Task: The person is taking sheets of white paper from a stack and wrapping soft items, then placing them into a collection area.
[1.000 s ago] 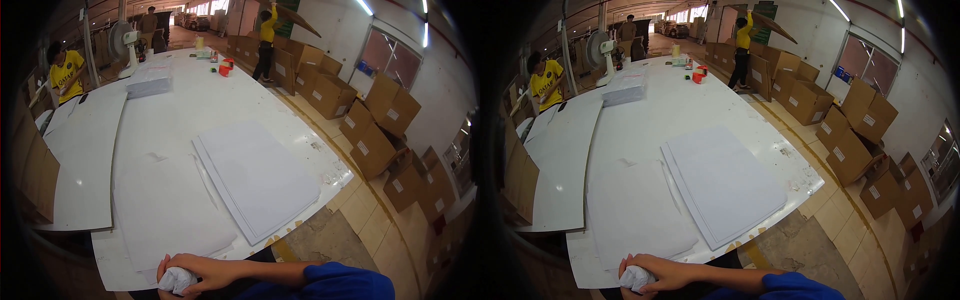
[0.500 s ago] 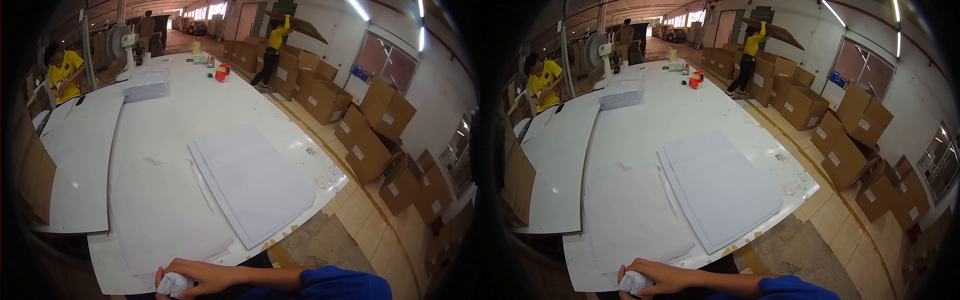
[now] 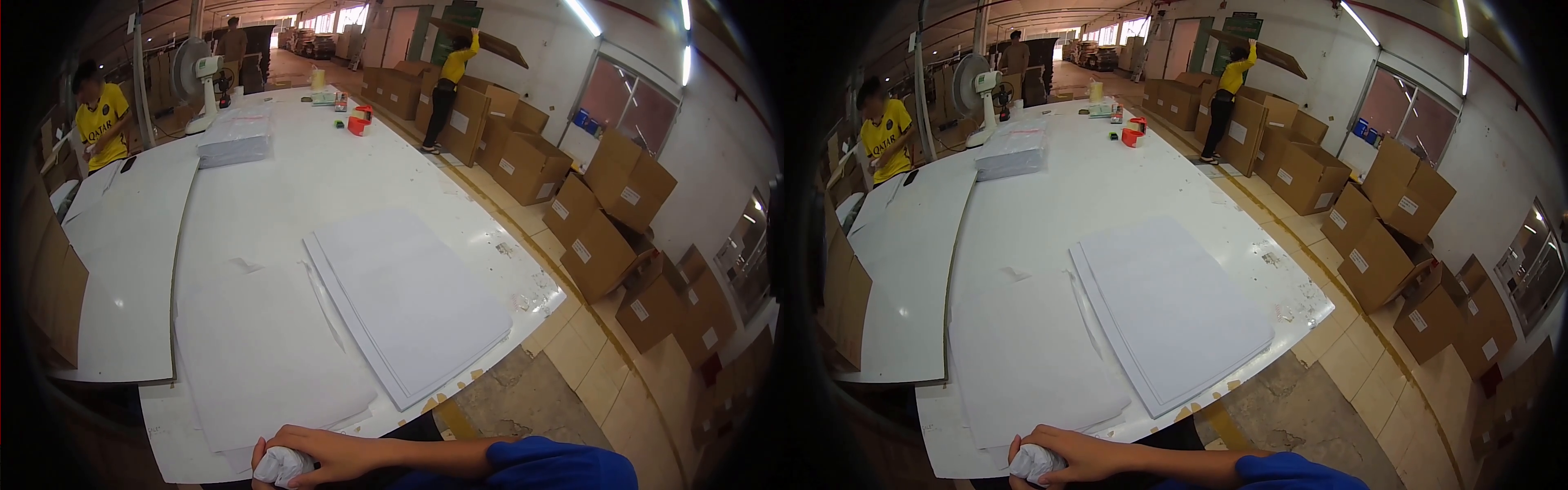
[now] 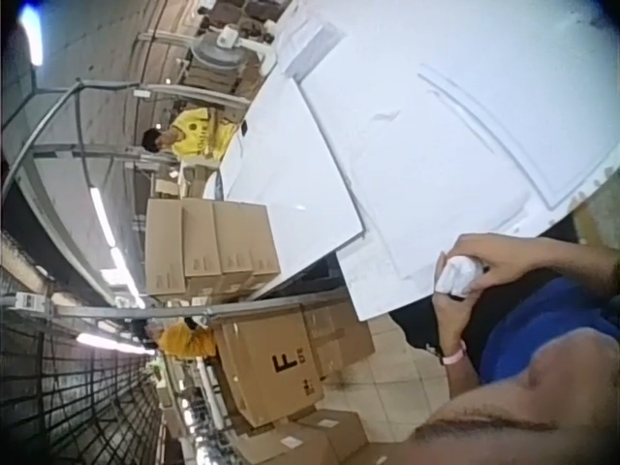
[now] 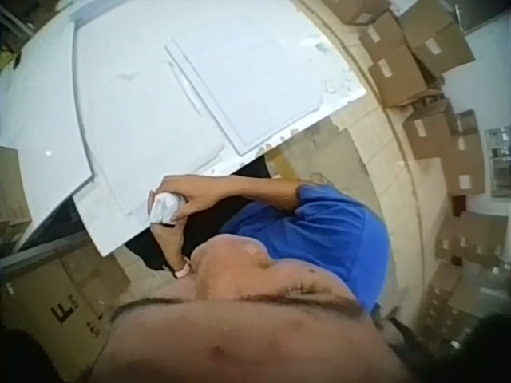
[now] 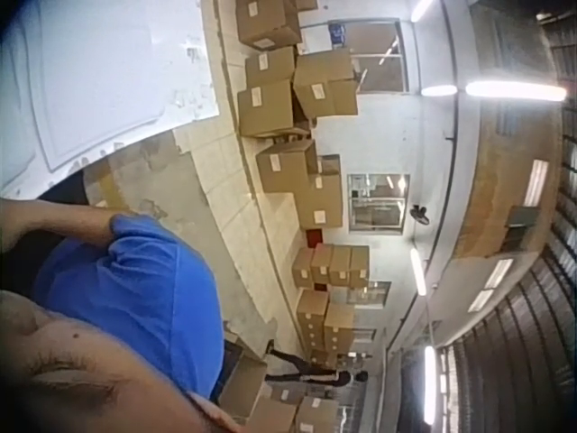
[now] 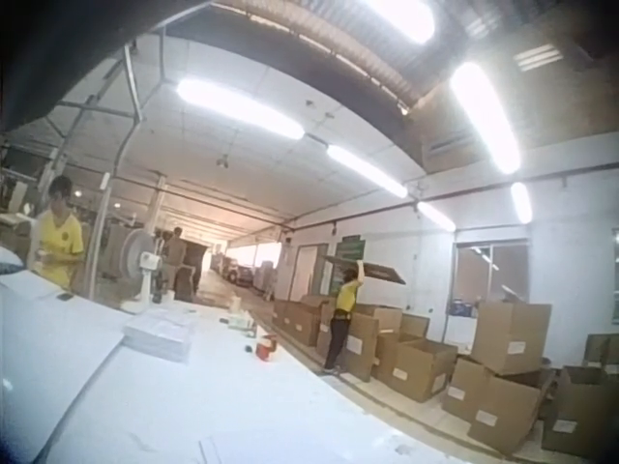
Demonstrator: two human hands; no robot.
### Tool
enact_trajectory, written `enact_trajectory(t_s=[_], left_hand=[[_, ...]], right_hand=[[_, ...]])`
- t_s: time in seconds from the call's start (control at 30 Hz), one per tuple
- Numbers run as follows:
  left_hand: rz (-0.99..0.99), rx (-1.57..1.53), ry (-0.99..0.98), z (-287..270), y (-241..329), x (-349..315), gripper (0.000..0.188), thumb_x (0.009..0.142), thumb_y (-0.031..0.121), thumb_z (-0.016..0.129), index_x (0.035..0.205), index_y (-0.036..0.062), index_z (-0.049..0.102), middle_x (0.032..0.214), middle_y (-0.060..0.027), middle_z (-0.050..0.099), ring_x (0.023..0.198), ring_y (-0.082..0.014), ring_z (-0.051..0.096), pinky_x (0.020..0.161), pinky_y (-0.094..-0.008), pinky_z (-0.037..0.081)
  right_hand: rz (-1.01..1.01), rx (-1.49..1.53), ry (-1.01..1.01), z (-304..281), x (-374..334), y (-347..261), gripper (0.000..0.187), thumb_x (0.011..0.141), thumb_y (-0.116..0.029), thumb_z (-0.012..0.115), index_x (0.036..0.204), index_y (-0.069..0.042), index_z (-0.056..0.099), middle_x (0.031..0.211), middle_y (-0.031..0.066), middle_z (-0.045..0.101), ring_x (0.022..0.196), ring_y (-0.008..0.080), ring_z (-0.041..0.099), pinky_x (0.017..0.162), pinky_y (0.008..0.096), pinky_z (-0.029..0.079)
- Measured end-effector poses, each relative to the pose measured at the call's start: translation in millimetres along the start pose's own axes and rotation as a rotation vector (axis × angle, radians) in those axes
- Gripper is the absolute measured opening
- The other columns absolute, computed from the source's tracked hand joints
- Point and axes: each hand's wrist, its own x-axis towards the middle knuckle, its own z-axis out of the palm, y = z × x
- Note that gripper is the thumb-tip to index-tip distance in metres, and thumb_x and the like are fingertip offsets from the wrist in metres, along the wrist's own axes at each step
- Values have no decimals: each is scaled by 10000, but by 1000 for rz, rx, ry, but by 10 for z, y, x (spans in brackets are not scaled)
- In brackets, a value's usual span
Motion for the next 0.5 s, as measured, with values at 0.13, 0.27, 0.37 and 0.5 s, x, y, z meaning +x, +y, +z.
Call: enact_trajectory(t_s=[0.13,0.27,0.37,0.5], left_hand=[[30,52,-10,-39,-73,15,1192,882,557,1028,1723,-83,477,1556,-207,685,1384,-295,668,1183,-435,541],[41,55,-29,-45,-75,23,1179,890,565,1017,1717,-84,483,1550,-207,688,1380,-300,672,1177,-434,544],[47,64,-25,-53,-46,28,1176,884,559,1022,1713,-83,489,1548,-206,690,1379,-303,675,1174,-433,546],[32,42,-25,-55,-77,32,1178,879,575,1019,1706,-83,499,1550,-215,689,1384,-310,675,1175,-440,547]], right_hand=[[2,9,-1,4,15,-4,670,1089,-293,802,1630,-1,534,1503,199,599,1394,369,637,1180,483,518],[11,1,4,3,15,-70,666,1076,-261,814,1622,2,537,1503,197,599,1402,368,632,1212,476,503],[-53,-143,137,24,36,-161,562,1025,-296,878,1475,-4,715,1371,246,753,1293,390,714,1128,494,555],[-47,-138,123,58,35,-65,702,957,-340,939,1516,-15,664,1376,251,712,1289,418,689,1119,518,545]])
